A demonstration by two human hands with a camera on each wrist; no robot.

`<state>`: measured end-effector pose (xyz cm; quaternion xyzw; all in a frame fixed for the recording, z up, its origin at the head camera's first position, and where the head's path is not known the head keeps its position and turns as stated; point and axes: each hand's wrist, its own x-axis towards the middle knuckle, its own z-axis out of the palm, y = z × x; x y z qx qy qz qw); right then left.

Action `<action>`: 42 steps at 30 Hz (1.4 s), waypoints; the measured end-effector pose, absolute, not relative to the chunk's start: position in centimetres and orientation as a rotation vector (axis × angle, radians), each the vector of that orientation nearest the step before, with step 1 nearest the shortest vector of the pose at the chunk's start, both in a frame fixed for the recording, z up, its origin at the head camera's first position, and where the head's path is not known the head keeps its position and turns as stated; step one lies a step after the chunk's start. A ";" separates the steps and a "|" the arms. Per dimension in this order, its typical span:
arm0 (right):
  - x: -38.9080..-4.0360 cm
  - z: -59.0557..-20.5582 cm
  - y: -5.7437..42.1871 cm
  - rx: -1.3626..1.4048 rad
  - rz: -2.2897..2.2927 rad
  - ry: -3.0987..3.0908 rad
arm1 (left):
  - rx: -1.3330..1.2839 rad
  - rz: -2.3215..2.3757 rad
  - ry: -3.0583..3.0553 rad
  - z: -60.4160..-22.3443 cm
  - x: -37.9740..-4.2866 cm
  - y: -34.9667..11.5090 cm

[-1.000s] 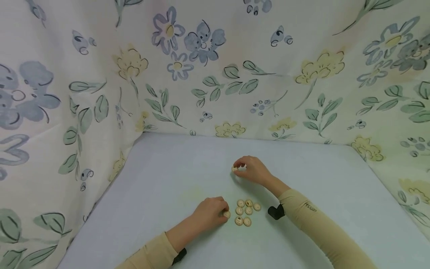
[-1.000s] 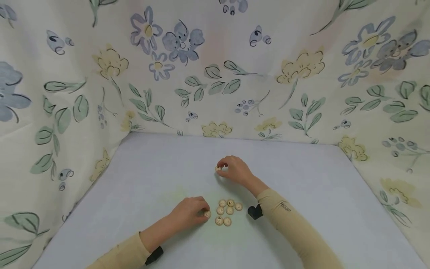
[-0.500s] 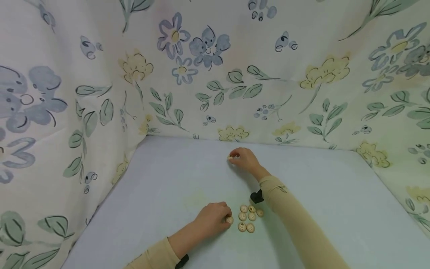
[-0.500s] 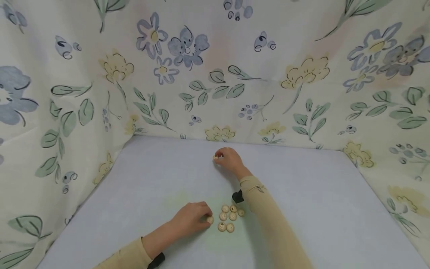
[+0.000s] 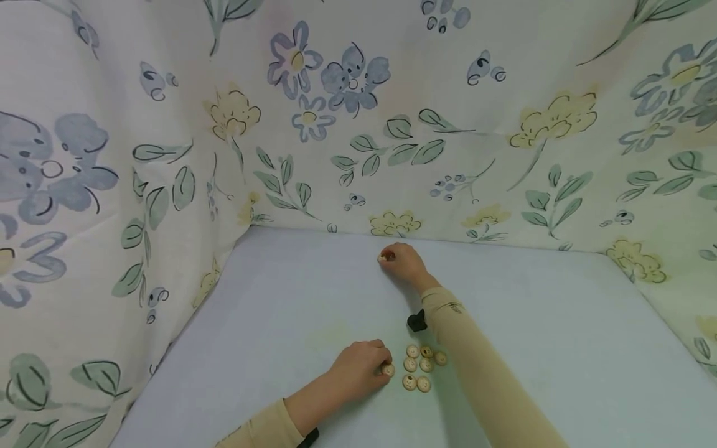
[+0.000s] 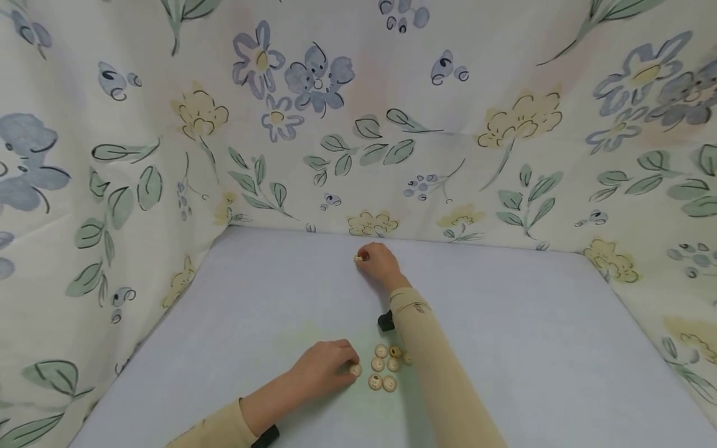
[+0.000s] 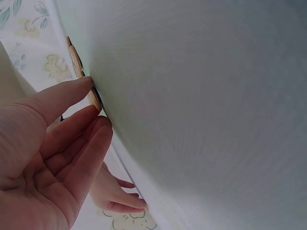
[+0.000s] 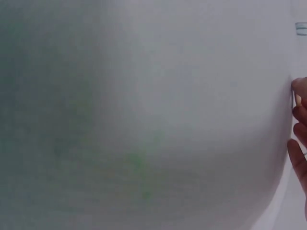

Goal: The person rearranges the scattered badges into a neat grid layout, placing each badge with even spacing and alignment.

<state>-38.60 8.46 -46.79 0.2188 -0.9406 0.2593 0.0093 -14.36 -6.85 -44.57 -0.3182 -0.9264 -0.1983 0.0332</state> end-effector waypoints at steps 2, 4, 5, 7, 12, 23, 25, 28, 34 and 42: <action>-38.7 -46.8 8.4 0.678 0.814 -2.935 | -0.977 -0.607 -2.848 -44.6 -14.4 -6.8; -38.7 -46.8 8.4 0.669 0.807 -2.937 | -0.969 -0.599 -2.852 -44.7 -14.4 -6.7; -38.8 -46.8 8.4 0.665 0.803 -2.939 | -0.964 -0.597 -2.855 -44.8 -14.4 -6.7; -38.8 -46.8 8.4 0.658 0.807 -2.946 | -0.954 -0.593 -2.864 -44.9 -14.5 -6.6; -38.7 -46.7 8.4 0.662 0.810 -2.954 | -0.943 -0.594 -2.875 -45.1 -14.6 -6.5; -38.5 -47.1 8.4 0.621 0.854 -2.958 | -0.966 -0.631 -2.866 -44.7 -14.3 -6.6; -38.5 -47.1 8.4 0.618 0.856 -2.957 | -0.969 -0.636 -2.864 -44.7 -14.3 -6.6; -38.4 -47.2 8.4 0.611 0.866 -2.957 | -0.969 -0.645 -2.864 -44.7 -14.3 -6.6; -38.2 -47.1 8.5 0.586 0.870 -2.968 | -0.967 -0.636 -2.866 -44.8 -14.5 -6.7; -37.7 -46.7 9.2 0.599 0.882 -2.953 | -0.983 -0.659 -2.841 -44.7 -14.6 -6.8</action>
